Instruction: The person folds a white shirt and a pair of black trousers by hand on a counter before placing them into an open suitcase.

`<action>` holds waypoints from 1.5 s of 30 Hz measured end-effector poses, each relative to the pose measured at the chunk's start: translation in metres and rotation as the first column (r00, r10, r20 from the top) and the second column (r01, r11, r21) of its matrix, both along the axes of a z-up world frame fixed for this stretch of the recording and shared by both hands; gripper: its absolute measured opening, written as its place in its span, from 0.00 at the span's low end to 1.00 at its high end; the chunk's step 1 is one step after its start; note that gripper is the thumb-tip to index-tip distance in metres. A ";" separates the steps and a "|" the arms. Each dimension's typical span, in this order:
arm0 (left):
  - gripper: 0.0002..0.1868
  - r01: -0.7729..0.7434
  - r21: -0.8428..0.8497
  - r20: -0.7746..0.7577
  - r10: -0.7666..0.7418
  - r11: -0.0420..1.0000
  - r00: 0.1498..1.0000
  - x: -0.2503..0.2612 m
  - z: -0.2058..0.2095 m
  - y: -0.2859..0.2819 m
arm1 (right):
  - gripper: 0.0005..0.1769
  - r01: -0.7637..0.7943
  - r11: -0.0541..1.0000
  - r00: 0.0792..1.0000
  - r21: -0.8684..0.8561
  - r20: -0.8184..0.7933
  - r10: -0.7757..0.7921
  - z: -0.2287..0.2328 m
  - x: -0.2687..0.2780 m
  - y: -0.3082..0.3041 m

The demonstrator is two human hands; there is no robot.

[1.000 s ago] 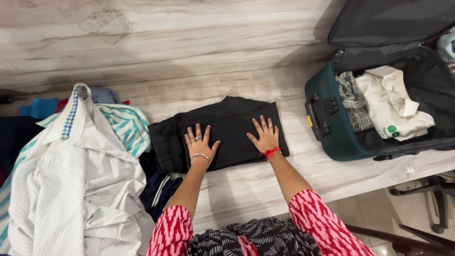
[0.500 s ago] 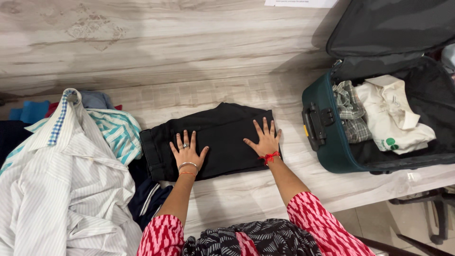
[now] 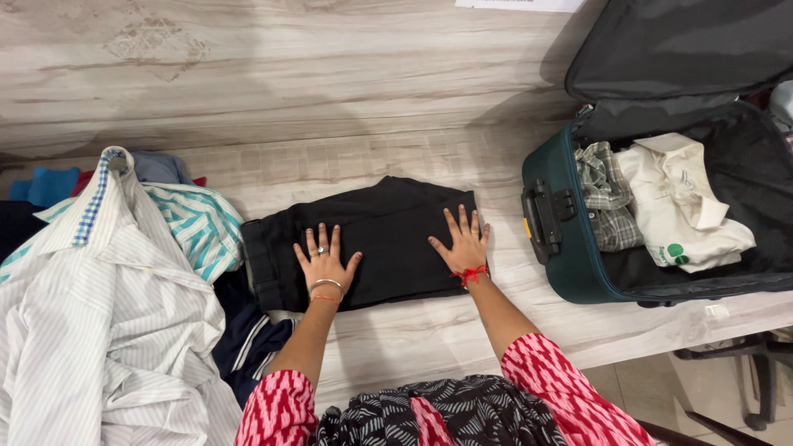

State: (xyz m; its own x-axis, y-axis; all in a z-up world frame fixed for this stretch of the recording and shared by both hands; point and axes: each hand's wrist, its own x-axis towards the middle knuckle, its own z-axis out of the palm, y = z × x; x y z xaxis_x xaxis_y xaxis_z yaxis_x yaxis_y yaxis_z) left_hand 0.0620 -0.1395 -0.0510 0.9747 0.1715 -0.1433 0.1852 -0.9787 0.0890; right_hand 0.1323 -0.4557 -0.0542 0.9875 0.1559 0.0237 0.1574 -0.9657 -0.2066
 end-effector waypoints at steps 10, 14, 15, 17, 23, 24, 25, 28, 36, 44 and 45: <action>0.46 0.091 -0.036 0.138 -0.085 0.995 0.987 -0.002 -0.016 -0.042 | 0.48 0.058 0.996 0.994 0.063 0.084 -0.064 -0.012 -0.021 -0.051; 0.46 0.196 -0.109 0.169 -0.176 0.974 0.970 -0.008 -0.014 -0.041 | 0.50 0.371 0.920 0.926 0.125 0.028 -0.377 -0.004 -0.028 -0.061; 0.46 0.281 -0.146 0.200 -0.250 0.948 0.947 -0.011 -0.010 -0.041 | 0.52 0.519 0.853 0.853 0.052 -0.089 -0.514 -0.001 -0.028 -0.063; 0.45 0.364 -0.183 0.235 -0.319 0.913 0.918 -0.018 -0.001 -0.043 | 0.50 0.524 0.843 0.841 0.123 -0.229 -0.490 0.006 -0.024 -0.081; 0.45 0.512 -0.202 -0.119 -0.539 0.835 0.834 -0.022 0.018 -0.056 | 0.42 0.589 0.433 0.746 0.682 -0.665 0.034 0.025 -0.016 -0.123; 0.45 0.523 -0.189 -0.115 -0.548 0.831 0.829 -0.022 0.018 -0.055 | 0.39 0.614 0.237 0.730 0.753 -0.656 0.191 0.035 -0.018 -0.123; 0.46 0.534 -0.176 -0.110 -0.556 0.827 0.824 -0.021 0.016 -0.054 | 0.39 0.619 0.234 0.728 0.750 -0.659 0.188 0.046 -0.019 -0.118; 0.47 0.519 -0.273 -0.100 -0.560 0.810 0.822 -0.015 0.000 -0.049 | 0.39 0.607 0.095 0.765 0.789 -0.612 0.202 0.078 -0.030 -0.089; 0.38 -0.119 -0.943 -0.100 -0.076 -0.311 0.992 0.004 -0.050 -0.004 | 0.40 0.521 -0.031 0.809 0.853 -0.481 0.336 0.154 -0.045 0.033; 0.47 -0.261 -0.526 -0.455 0.009 -0.810 0.890 -0.037 -0.021 0.077 | 0.49 0.273 0.286 0.851 0.919 -0.369 0.373 0.116 -0.068 0.203; 0.48 -0.157 -0.328 -0.151 -0.113 -0.932 0.982 -0.039 -0.025 0.084 | 0.50 0.351 0.405 0.820 0.844 -0.486 0.302 0.106 -0.074 0.226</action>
State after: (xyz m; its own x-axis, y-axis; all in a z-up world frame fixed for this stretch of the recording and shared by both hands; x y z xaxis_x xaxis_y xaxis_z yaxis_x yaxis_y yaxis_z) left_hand 0.0234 -0.0551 -0.0759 0.9452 -0.3192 -0.0694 0.3266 0.9216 0.2095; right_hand 0.0578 -0.2298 0.0519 0.8756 0.3406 -0.3426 -0.3030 -0.1654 -0.9385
